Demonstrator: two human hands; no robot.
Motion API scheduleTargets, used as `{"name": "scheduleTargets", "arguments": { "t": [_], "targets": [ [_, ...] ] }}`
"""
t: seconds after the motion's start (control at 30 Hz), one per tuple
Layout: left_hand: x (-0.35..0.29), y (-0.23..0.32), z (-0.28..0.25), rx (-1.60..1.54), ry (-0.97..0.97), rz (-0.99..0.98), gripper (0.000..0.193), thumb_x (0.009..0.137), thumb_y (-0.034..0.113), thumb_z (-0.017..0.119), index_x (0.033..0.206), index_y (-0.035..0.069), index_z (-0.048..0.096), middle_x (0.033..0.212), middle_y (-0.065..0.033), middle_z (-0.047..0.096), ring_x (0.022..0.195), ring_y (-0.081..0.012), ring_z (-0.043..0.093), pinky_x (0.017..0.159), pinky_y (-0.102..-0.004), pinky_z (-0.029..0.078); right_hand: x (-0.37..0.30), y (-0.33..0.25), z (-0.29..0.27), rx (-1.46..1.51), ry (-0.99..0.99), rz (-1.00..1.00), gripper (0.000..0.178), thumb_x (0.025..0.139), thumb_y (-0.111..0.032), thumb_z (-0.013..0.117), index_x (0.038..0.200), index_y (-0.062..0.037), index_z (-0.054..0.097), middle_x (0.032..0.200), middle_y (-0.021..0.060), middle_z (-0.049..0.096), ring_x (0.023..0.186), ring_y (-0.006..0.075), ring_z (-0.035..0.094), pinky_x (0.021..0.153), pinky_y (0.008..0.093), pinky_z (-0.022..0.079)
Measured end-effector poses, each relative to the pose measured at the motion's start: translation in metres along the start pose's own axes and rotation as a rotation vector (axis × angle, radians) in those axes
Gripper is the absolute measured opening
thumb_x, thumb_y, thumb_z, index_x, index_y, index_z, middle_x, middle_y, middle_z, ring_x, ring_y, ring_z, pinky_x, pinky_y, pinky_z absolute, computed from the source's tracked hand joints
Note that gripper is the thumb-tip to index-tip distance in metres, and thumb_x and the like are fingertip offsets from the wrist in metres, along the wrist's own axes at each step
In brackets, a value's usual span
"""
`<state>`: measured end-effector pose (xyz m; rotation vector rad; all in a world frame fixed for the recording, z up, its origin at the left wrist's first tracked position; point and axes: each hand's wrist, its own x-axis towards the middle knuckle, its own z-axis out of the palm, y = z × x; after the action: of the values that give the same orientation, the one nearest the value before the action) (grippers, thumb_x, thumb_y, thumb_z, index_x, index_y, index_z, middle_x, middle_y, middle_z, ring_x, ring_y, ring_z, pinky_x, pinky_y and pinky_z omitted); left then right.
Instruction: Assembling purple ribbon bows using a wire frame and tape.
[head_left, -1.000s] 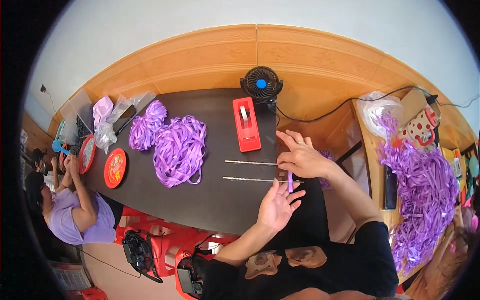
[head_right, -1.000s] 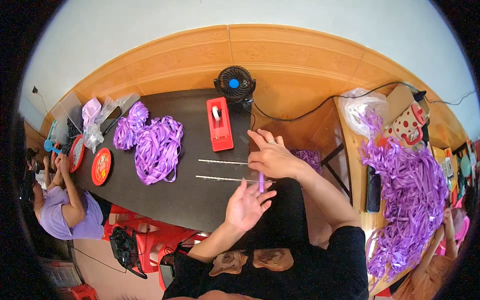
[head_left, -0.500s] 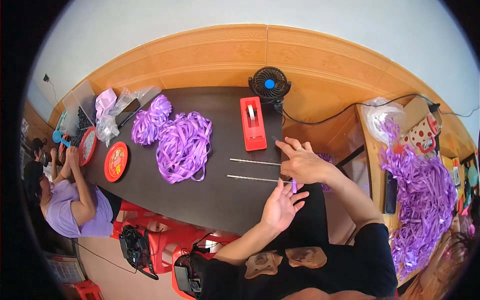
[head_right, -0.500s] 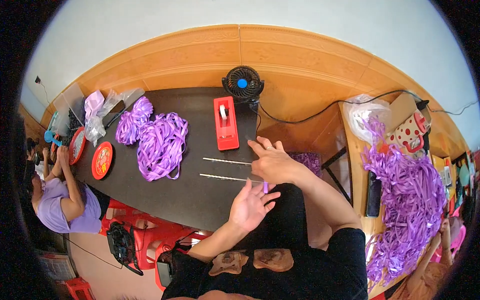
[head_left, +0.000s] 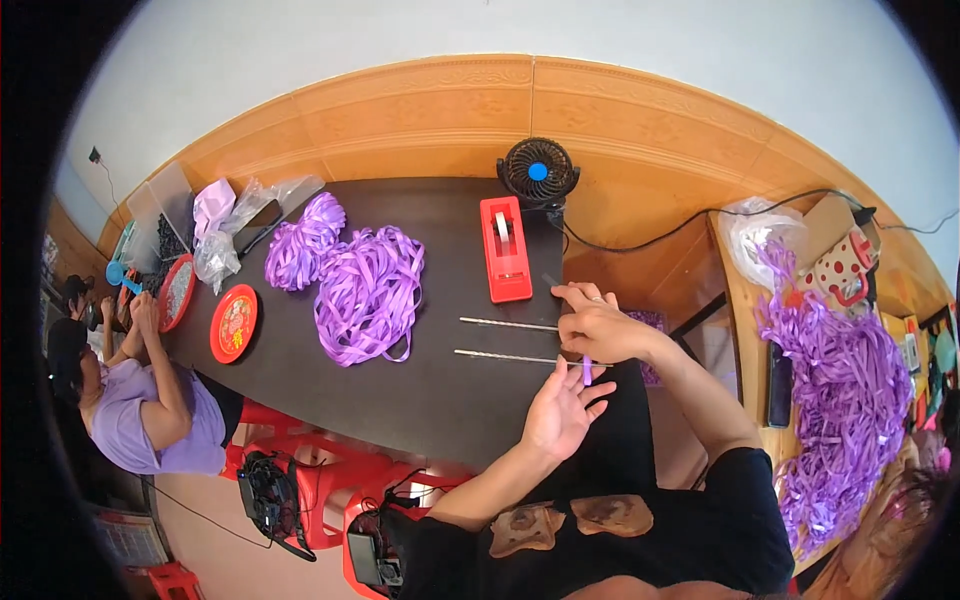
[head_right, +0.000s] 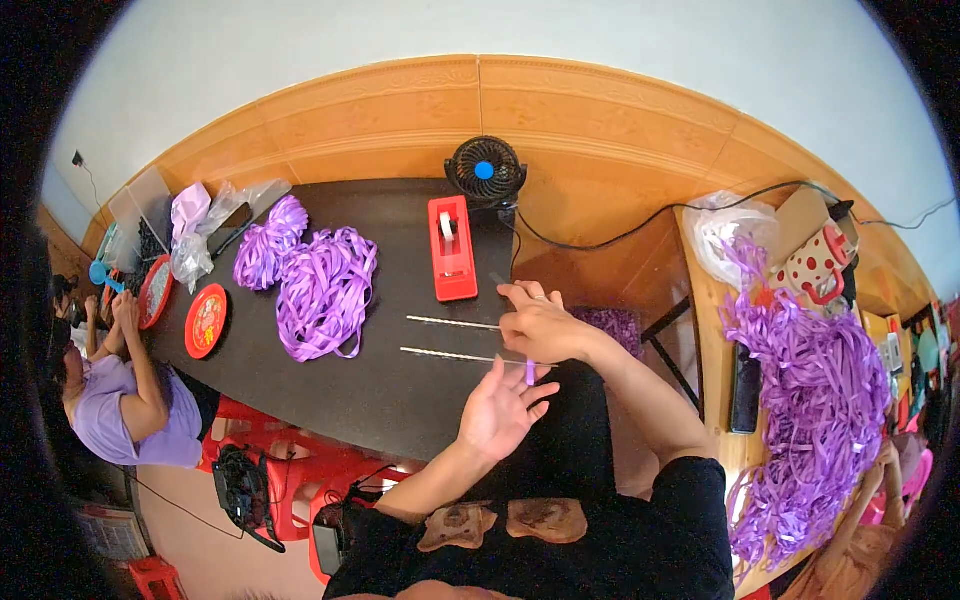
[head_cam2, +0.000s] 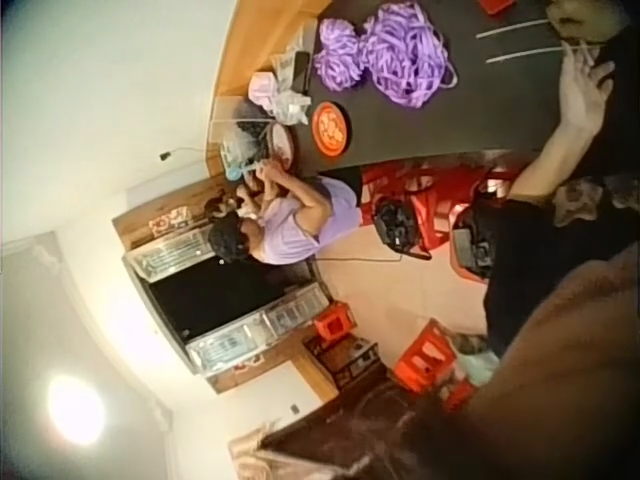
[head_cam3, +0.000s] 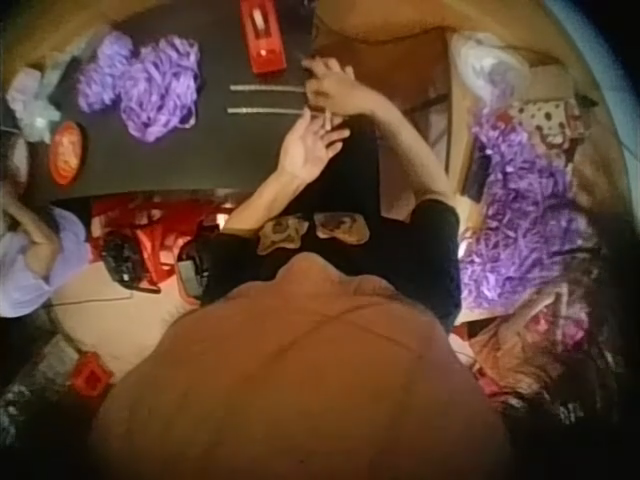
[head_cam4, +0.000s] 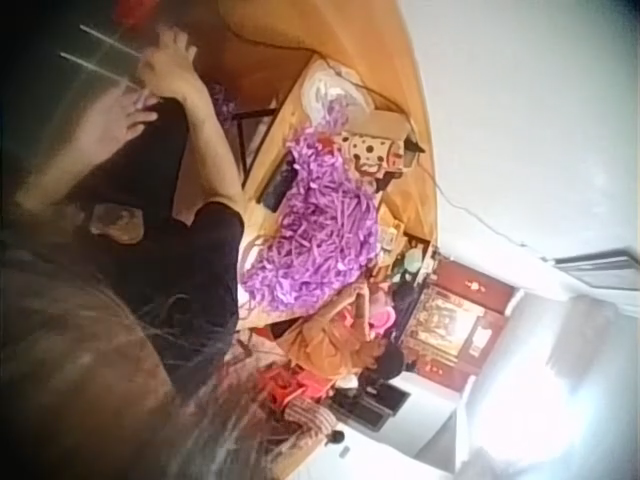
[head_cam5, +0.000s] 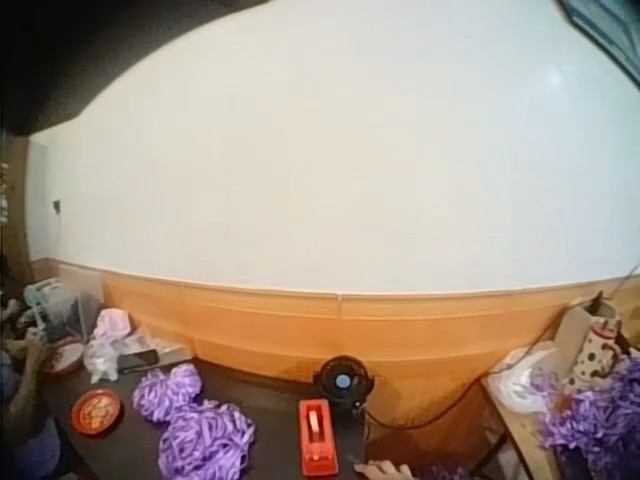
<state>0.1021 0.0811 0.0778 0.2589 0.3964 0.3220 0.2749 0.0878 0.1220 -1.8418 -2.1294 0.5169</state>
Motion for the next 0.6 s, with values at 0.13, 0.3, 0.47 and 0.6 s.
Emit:
{"name": "scheduleTargets", "arguments": {
  "t": [0.13,0.3,0.47,0.6],
  "targets": [
    [0.0,0.0,0.0,-0.028,-0.004,0.001,0.048,0.091,0.046,0.047,0.116,0.006,0.053,0.115,-0.0078,0.056,0.107,-0.0269,0.052,0.084,-0.0354,0.038,-0.001,0.001,0.002,0.038,0.011,0.018,0.013,0.075,-0.02,0.062,0.082,-0.0102,0.065,0.139,0.0201,0.034,0.129,0.0401,0.025,0.091,0.0562,0.03],
    [0.003,-0.003,-0.006,-0.02,-0.007,0.009,0.036,0.089,0.029,0.051,0.117,0.006,0.053,0.116,-0.0085,0.057,0.107,-0.0279,0.054,0.084,-0.0355,0.04,-0.005,0.006,0.003,0.241,0.027,0.049,0.009,0.075,-0.021,0.065,0.081,-0.0143,0.067,0.142,0.0184,0.031,0.13,0.0385,0.023,0.094,0.0537,0.028],
    [0.004,-0.005,-0.011,0.012,-0.082,0.041,0.038,0.083,0.014,0.053,0.119,0.004,0.053,0.12,-0.0099,0.057,0.11,-0.0296,0.054,0.085,-0.0357,0.042,-0.013,0.028,0.015,0.494,0.116,-0.02,0.008,0.074,-0.017,0.069,0.082,-0.0159,0.068,0.145,0.0163,0.029,0.132,0.0351,0.02,0.102,0.0493,0.023],
    [0.004,-0.006,-0.016,-0.008,-0.101,0.054,0.042,0.081,0.012,0.053,0.122,0.003,0.052,0.123,-0.0104,0.055,0.112,-0.0304,0.053,0.086,-0.036,0.042,-0.022,0.033,0.017,0.66,0.159,-0.054,0.009,0.073,-0.012,0.071,0.081,-0.0149,0.067,0.147,0.0146,0.028,0.133,0.0328,0.021,0.106,0.0465,0.018]
  ]
}}
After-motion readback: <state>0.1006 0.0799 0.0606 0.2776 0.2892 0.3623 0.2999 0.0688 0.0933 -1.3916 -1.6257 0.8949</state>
